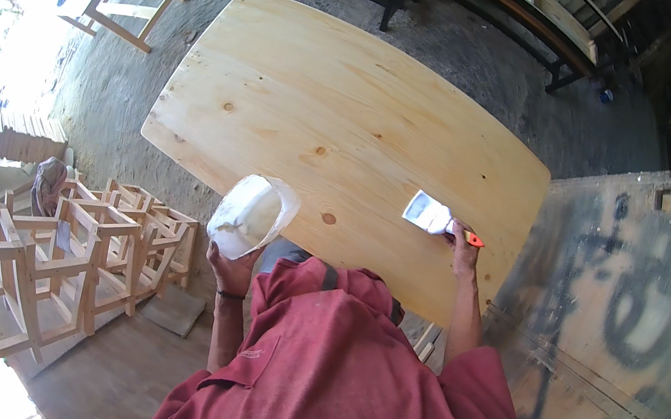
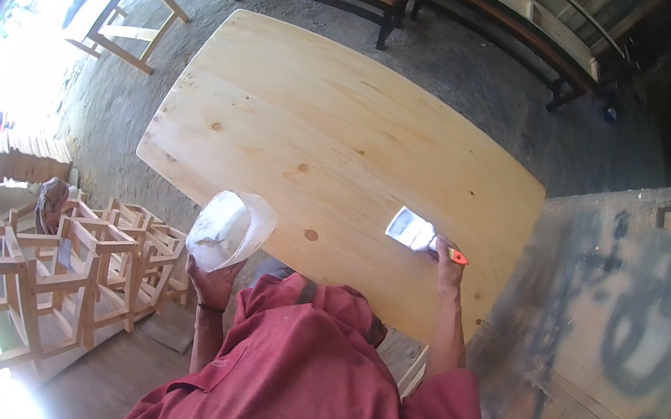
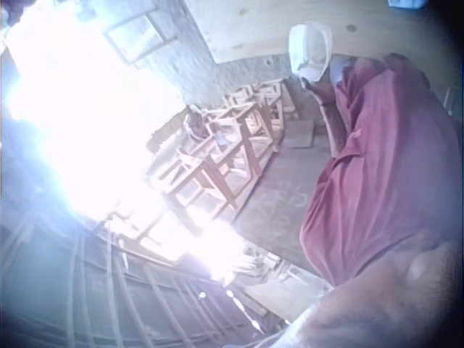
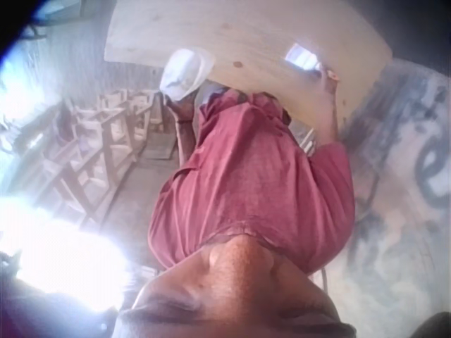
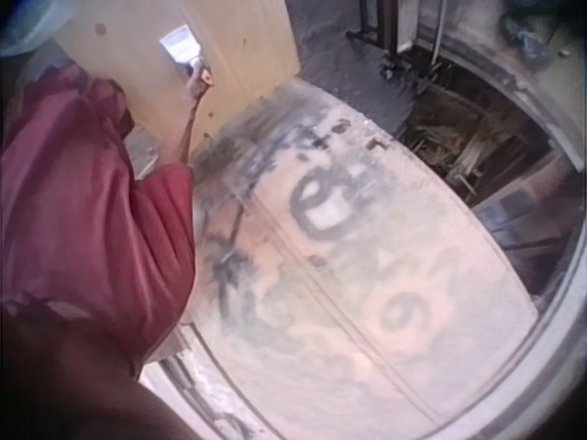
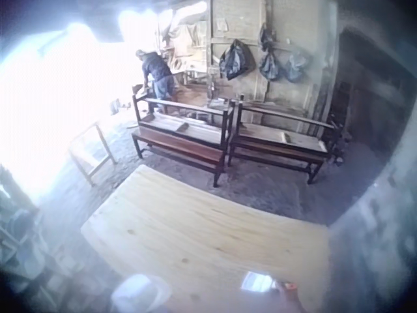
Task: The person applies a clear coating to a wooden tabletop using a paintbrush, dipping the brush into a plastic container of liquid and making long strokes across the surface.
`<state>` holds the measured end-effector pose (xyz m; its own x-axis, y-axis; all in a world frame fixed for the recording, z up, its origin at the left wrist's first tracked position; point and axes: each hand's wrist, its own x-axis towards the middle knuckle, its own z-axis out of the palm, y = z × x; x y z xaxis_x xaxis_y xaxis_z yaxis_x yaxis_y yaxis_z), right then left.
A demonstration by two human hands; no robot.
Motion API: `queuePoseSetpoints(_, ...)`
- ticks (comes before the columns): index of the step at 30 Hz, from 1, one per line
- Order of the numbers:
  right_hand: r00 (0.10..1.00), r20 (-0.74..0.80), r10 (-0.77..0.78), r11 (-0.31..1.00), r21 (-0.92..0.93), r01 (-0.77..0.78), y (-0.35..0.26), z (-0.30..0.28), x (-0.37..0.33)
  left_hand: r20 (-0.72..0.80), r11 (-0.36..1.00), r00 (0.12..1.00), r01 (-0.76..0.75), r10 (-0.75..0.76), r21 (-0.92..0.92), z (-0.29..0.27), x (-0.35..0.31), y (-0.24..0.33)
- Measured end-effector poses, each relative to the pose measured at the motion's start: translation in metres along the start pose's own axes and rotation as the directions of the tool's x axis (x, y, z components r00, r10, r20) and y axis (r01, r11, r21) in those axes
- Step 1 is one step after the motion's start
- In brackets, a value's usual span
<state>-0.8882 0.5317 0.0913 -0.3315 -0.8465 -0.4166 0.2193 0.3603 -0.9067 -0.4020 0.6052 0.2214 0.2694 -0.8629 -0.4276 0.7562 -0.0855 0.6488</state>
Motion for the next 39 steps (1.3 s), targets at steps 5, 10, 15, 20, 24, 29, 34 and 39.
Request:
queuePoseSetpoints(5,0.998,-0.024,0.059,0.998,-0.036,-0.06,-0.004,-0.095,-0.008,0.014,0.999,0.999,0.04,-0.041,0.026,0.02,0.0,-0.009)
queuePoseSetpoints(10,0.986,-0.074,0.15,0.987,-0.044,-0.153,-0.008,-0.179,-0.017,0.09,0.995,0.995,0.032,-0.04,0.091,0.03,-0.001,-0.015)
queuePoseSetpoints(15,0.975,-0.178,0.132,0.99,-0.018,-0.138,-0.006,-0.251,-0.029,0.048,0.993,0.996,0.072,-0.077,0.092,0.045,-0.008,-0.026)
queuePoseSetpoints(20,0.949,-0.278,0.149,0.987,-0.019,-0.16,-0.017,-0.311,-0.05,0.087,0.989,0.988,0.121,-0.129,0.091,0.047,-0.013,-0.034)
queuePoseSetpoints(24,0.895,-0.44,0.069,0.988,-0.094,-0.123,-0.032,-0.334,-0.069,0.113,0.985,0.981,0.147,-0.157,0.091,0.045,-0.013,-0.038)
queuePoseSetpoints(29,0.81,-0.567,-0.153,0.946,-0.322,-0.047,-0.058,-0.311,-0.109,0.124,0.98,0.982,0.122,-0.142,0.16,0.052,-0.017,-0.036)
queuePoseSetpoints(34,0.84,-0.492,-0.23,0.955,0.054,0.292,-0.112,-0.218,-0.162,0.277,0.977,0.944,0.136,-0.178,0.162,0.041,-0.018,-0.034)
queuePoseSetpoints(39,0.739,0.013,-0.674,0.518,-0.705,0.484,-0.166,-0.132,-0.189,0.269,0.968,0.952,0.08,-0.145,0.238,0.032,-0.04,-0.034)
